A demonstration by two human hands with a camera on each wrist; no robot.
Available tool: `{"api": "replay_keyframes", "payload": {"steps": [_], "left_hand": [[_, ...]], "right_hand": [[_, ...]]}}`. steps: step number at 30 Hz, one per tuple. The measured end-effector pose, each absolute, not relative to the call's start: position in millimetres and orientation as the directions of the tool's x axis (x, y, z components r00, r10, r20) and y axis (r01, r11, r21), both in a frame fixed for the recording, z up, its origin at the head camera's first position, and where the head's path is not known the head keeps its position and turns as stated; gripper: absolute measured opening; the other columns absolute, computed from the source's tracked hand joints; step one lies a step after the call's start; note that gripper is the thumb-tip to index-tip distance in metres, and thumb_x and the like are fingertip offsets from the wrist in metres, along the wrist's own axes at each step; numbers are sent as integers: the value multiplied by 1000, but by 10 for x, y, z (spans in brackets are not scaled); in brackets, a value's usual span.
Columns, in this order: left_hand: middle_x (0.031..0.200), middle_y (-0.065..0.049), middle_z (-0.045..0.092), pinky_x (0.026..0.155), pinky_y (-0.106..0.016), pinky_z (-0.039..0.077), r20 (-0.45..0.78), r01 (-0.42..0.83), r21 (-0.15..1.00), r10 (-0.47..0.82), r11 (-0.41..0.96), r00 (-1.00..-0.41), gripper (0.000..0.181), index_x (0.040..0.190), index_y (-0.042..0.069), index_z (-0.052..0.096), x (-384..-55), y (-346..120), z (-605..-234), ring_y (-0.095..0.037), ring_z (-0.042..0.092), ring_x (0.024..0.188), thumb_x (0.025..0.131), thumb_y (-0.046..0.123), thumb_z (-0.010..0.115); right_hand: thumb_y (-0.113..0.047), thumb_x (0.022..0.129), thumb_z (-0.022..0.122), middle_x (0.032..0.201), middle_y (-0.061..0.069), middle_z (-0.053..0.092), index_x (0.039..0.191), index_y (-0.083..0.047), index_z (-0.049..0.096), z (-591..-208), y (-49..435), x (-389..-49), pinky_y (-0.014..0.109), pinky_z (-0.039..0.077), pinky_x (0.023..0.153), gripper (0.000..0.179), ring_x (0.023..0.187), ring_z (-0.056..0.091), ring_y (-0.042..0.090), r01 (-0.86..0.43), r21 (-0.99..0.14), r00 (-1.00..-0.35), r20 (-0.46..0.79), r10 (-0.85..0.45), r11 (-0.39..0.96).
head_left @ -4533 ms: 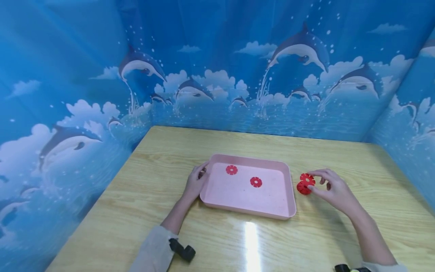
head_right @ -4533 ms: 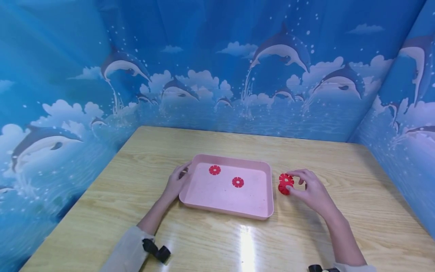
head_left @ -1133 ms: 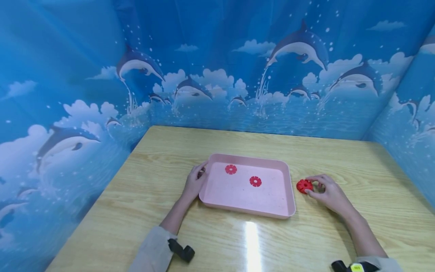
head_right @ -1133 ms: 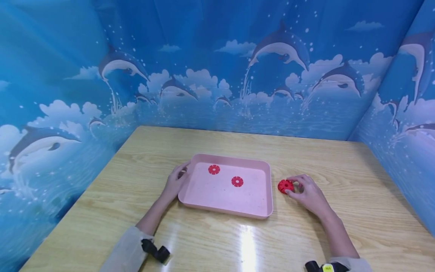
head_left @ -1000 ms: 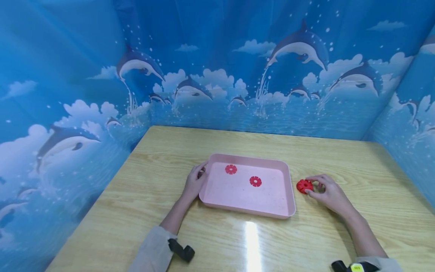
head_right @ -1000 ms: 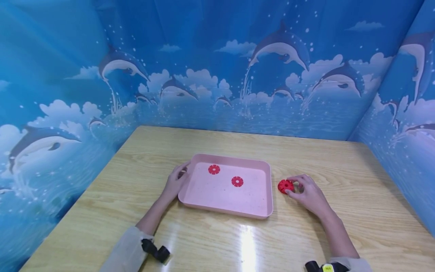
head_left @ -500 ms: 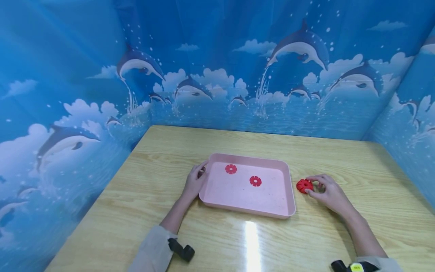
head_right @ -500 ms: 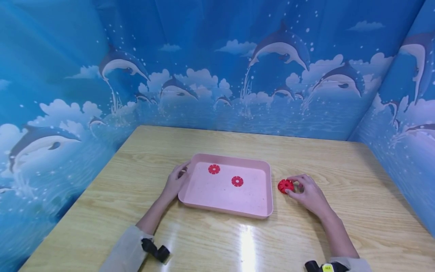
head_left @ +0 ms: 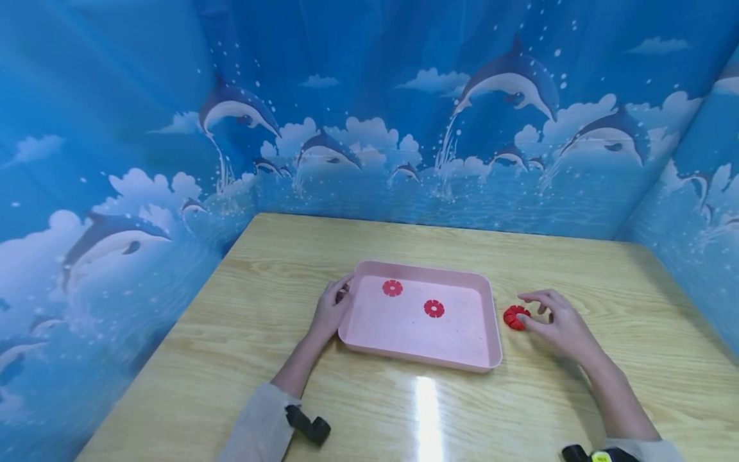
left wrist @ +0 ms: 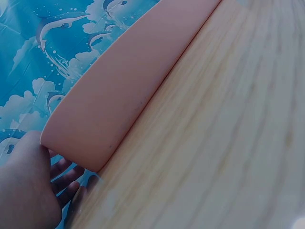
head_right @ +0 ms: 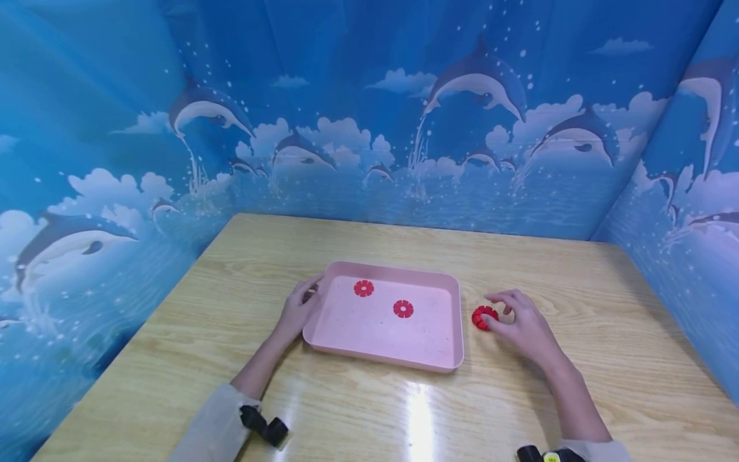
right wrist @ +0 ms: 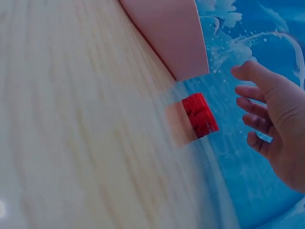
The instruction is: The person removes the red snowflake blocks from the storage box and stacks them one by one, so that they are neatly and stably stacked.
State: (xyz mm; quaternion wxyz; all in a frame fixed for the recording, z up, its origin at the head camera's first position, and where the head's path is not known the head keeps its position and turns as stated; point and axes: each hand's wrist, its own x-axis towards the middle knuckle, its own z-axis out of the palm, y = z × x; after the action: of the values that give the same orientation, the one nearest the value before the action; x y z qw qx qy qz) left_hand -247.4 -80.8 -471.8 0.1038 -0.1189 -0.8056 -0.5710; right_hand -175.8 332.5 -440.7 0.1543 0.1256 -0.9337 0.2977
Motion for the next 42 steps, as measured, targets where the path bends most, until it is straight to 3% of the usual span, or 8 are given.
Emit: {"api": "replay_keyframes", "payload": {"steps": [10,18,29,42], "left_hand": [[98,-15,54,80,-40,48,284,289,895,64,341,-957,41,125,-3,53,-2466,-834,-4734,-29,55,87,84,-5,52],[99,-16,54,80,-41,48,284,291,902,69,319,-956,41,125,-3,52,-2455,-844,-4724,-30,54,87,85,-6,52],[99,-19,54,79,-41,48,317,325,897,75,300,-945,40,125,-5,52,-2485,-844,-4798,-31,55,88,85,-6,52],[98,-14,54,79,-38,49,315,322,898,72,301,-946,41,125,-2,53,-2508,-822,-4788,-29,57,88,84,-5,53]], "right_hand": [[-9,78,72,98,14,56,109,0,63,-4109,2852,-1882,25,40,51,34,73,46,24,-380,-533,-913,349,-212,756],[-21,79,72,93,10,57,106,1,64,-4028,2368,-2096,33,43,60,35,79,48,22,-382,-531,-921,287,-264,756],[-31,80,69,102,9,58,112,-4,63,-4060,1749,-2363,29,46,62,41,84,49,21,-327,-548,-944,143,-299,770],[-24,77,74,106,11,60,111,-2,63,-4296,1341,-2611,38,48,80,42,96,56,26,-267,-570,-960,90,-264,777]]}}
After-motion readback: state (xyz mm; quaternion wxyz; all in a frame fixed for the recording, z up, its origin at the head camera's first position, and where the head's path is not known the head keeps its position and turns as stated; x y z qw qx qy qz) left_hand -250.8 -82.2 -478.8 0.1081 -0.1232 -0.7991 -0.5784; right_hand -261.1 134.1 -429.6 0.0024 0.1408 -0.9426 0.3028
